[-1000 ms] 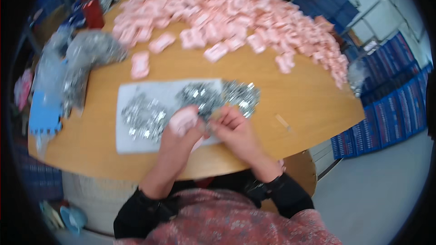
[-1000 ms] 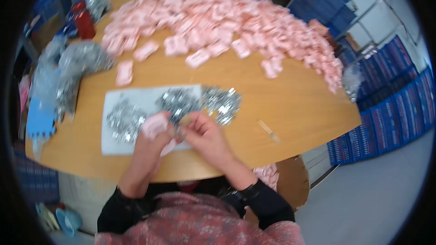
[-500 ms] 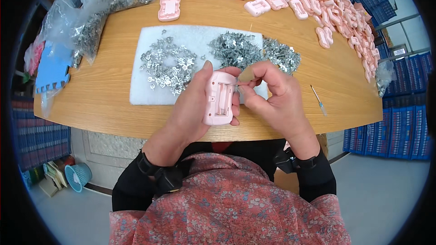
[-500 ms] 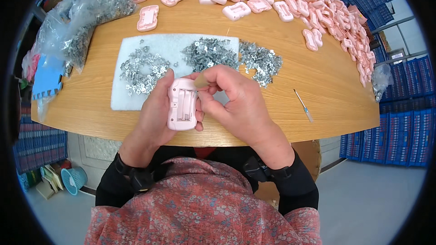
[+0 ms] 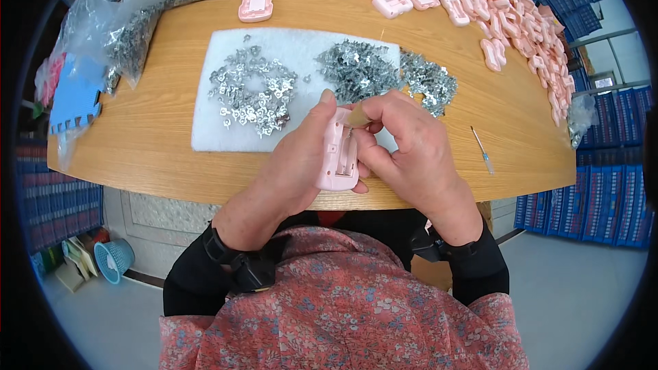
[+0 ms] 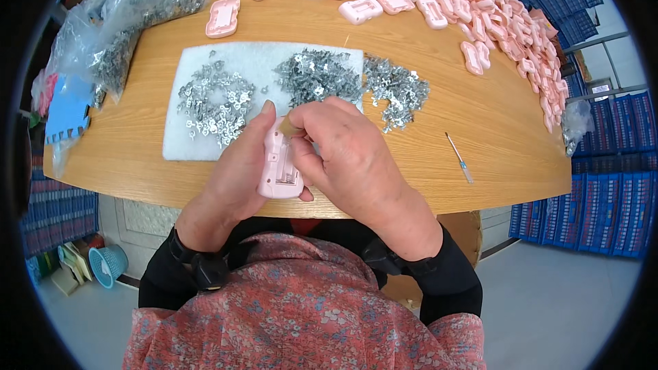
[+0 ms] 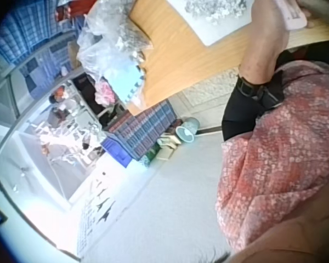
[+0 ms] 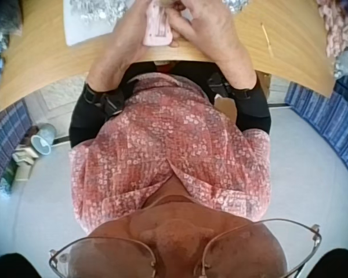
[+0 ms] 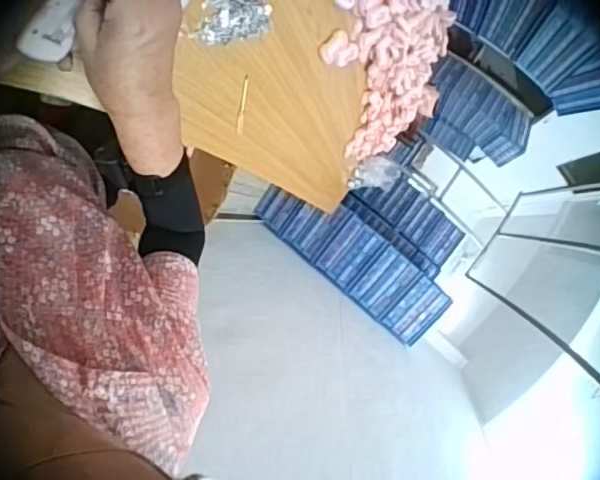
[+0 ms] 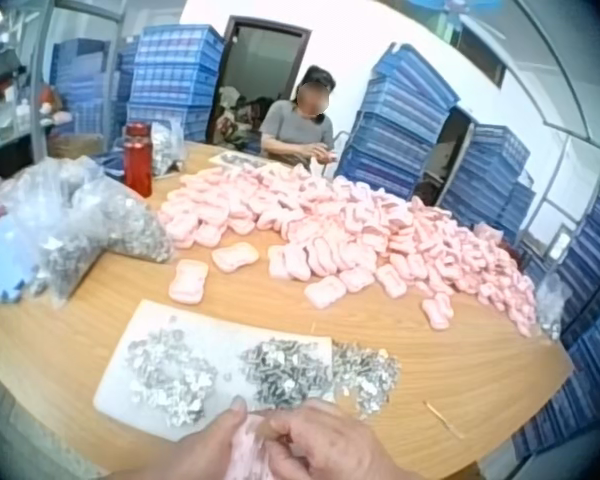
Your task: The person assembles small pink plastic cases by inserting metal components into them. They pick up a case, insert a metal piece, and use a small metal tool to adjust or secure the internal parts before placing the finished unit aside.
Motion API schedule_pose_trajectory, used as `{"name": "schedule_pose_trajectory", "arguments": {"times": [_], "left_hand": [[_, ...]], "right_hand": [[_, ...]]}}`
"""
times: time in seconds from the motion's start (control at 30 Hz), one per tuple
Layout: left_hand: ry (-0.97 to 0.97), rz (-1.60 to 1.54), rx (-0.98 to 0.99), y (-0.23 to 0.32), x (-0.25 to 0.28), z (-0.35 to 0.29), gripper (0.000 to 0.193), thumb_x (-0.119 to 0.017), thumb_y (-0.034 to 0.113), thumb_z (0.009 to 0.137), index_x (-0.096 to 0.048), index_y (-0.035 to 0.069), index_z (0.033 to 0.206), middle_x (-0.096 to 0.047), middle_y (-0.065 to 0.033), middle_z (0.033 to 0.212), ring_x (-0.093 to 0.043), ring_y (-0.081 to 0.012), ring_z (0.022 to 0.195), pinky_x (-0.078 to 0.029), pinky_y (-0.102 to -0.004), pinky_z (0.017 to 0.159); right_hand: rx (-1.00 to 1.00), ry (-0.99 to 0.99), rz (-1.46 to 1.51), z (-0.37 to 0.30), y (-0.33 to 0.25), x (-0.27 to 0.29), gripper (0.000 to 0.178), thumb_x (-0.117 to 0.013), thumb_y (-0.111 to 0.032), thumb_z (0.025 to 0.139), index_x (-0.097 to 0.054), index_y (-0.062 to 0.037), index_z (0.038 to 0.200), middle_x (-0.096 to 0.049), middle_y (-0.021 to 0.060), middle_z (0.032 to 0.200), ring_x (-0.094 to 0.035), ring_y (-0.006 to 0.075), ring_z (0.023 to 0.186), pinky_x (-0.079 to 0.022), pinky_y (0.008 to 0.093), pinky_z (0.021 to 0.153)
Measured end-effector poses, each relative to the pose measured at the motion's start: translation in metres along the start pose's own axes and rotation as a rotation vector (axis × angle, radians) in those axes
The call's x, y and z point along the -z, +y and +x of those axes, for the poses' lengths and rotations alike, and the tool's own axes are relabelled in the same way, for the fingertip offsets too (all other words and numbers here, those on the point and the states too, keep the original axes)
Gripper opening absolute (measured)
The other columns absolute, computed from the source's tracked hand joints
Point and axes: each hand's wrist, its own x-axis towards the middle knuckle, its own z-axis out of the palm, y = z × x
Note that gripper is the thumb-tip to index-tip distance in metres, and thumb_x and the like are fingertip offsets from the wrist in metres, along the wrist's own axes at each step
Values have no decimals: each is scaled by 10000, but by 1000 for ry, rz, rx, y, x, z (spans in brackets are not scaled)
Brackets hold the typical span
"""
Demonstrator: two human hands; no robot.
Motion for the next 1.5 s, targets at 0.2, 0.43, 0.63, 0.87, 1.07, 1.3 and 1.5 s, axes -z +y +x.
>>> {"name": "schedule_pose_trajectory", "arguments": {"times": [0.2,0.43,0.63,0.87,1.07,1.3,1.5], "left_hand": [[5,-22,27,-3,4,2,622,-309,563,1037,-542,32,1262,-644,-83,864,-666,-201,706,-595,-385,595],[54,-12,40,-7,0,5,594,-322,564,1035,-601,43,1095,-659,-87,847,-665,-202,679,-584,-373,575],[30,62,44,-15,8,11,599,-285,543,1048,-593,32,1098,-664,-109,826,-672,-210,671,-588,-369,557],[-101,-85,45,-7,13,7,604,-272,535,1052,-564,23,1184,-670,-133,821,-670,-213,658,-598,-371,577],[-127,22,47,-3,7,3,530,-289,460,1072,-556,39,1251,-685,-125,864,-682,-210,704,-571,-310,626],[1,771,-358,-8,16,-4,338,-475,158,1010,-531,1,1304,-683,-81,991,-643,-141,848,-510,-289,753],[-59,977,-386,4,11,-6,367,-429,141,1010,-505,6,1343,-623,-46,1077,-597,-109,826,-498,-284,741]], "right_hand": [[-124,15,103,-3,2,-1,172,-685,2,772,-592,-31,913,-614,120,819,-613,316,772,-501,397,672],[-39,-2,-107,-2,-3,-2,181,-701,-8,779,-601,-35,928,-623,121,818,-623,301,764,-501,390,669],[-39,-68,-229,-2,-5,-1,195,-727,-47,797,-610,-32,951,-629,119,821,-629,288,780,-503,379,679],[-256,-67,35,-5,0,6,190,-700,-136,879,-630,-47,1031,-644,100,832,-632,237,750,-509,342,679],[-614,-125,752,-15,12,2,180,-628,-133,969,-598,-8,1096,-647,17,852,-586,53,744,-477,229,656],[-604,-158,634,-23,22,1,182,-628,-117,966,-589,-2,1101,-627,-5,831,-568,40,752,-463,210,662],[-633,-85,746,-21,9,7,174,-620,-105,972,-578,6,1100,-629,-6,859,-563,35,769,-460,202,697]]}}
